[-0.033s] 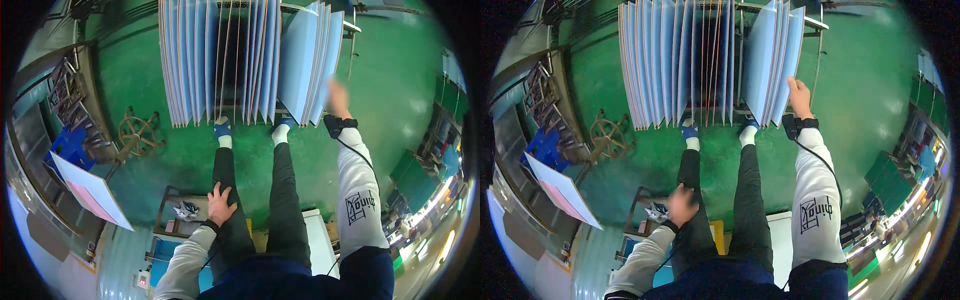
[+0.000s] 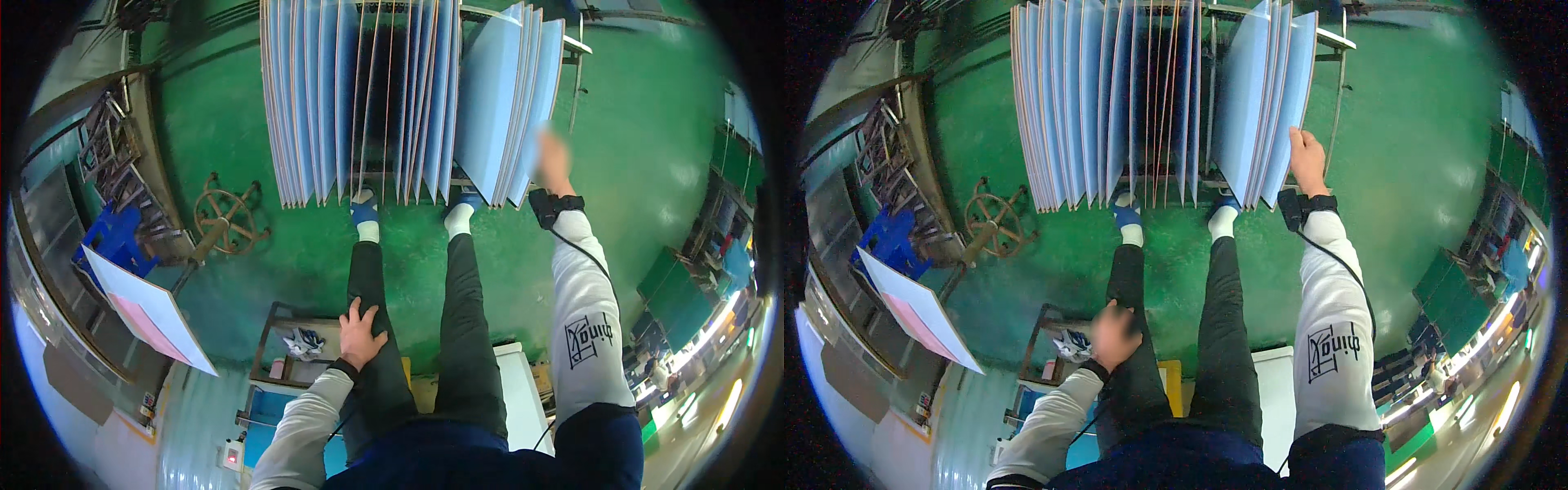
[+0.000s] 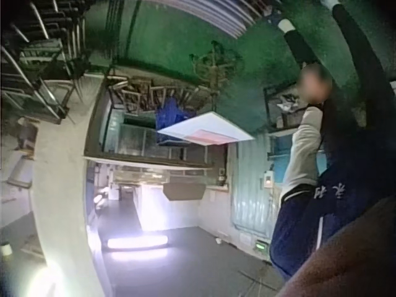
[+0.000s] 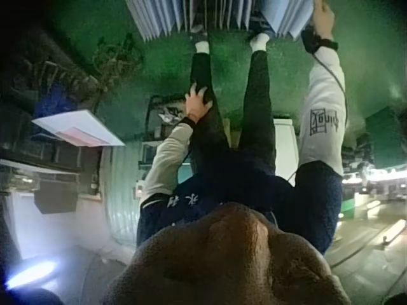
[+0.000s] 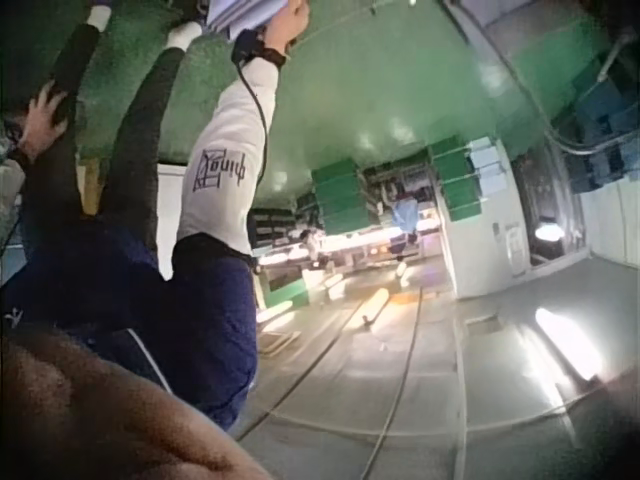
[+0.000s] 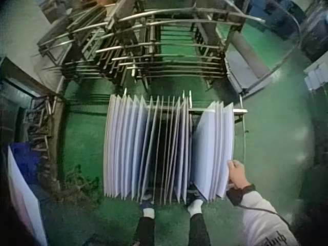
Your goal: Placing thin blue boards into a vertical metal storage or drying rack on a factory floor.
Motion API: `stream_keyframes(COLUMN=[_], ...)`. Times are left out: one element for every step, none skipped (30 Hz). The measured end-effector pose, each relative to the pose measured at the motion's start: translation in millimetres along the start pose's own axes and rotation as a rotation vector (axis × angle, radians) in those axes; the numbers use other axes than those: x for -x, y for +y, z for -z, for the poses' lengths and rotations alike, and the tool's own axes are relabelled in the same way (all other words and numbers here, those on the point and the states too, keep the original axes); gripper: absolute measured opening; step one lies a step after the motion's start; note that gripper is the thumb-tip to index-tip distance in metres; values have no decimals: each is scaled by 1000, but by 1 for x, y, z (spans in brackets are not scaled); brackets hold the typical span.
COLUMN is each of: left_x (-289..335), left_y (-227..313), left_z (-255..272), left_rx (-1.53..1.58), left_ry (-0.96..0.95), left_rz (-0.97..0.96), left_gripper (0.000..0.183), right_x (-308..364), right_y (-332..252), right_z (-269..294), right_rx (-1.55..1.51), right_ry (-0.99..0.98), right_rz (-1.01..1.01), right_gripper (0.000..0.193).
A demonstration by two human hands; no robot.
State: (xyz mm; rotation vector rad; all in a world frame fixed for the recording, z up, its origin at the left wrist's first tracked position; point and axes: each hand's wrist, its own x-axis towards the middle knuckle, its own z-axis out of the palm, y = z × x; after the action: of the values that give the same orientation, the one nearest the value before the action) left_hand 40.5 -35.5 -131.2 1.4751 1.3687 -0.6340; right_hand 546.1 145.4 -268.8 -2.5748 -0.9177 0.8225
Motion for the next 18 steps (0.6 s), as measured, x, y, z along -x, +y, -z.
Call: stream_keyframes(left_x=[1,1,3,2,1,-1,0,-1,-4,-1,2,3,4,4,3,3,2,3], left_y=[1,1,0,4,7,10,11,14,17,16,12,9,8,8,8,9,8,4], left_z=[1,0,-1,-3,-4,-5,-5,-4,-3,0,1,0,1,2,4,7,8,9], left_rx=[-1,-11,-19,-25,-21,-15,-12,-19,-27,-37,-32,-24,-16,-14,-13,-12,-8,-6], left_ry=[-13,-8,-4,5,8,11,13,0,-14,-28,-18,-14,-10,-17,-24,-31,-17,0], left_rz=[21,27,33,32,27,20,23,23,18,32,51,59,62,73,81,83,70,60], left_gripper=[69,69,69,69,69,69,69,69,69,69,69,69,69,69,69,69,69,69], right_x=[-1,2,2,-2,-7,-10,-7,-5,-5,6,20,35,51,72,96,118,140,161], right_y=[-5,-12,-15,-15,-14,-13,-18,-21,-23,-35,-47,-54,-61,-76,-94,-110,-124,-130], right_z=[-3,-7,-13,-13,-11,-5,-1,8,23,31,43,60,80,106,132,155,177,198], right_rx=[116,210,224,239,256,279,296,319,322,345,369,279,190,182,174,129,84,130], right_ry=[35,27,16,14,13,40,59,84,105,110,113,143,177,174,174,207,241,265], right_rz=[113,145,161,180,200,229,259,287,296,295,292,347,399,348,297,287,277,262], right_gripper=[45,38,38,38,37,37,37,37,37,36,36,34,34,32,32,34,35,36])
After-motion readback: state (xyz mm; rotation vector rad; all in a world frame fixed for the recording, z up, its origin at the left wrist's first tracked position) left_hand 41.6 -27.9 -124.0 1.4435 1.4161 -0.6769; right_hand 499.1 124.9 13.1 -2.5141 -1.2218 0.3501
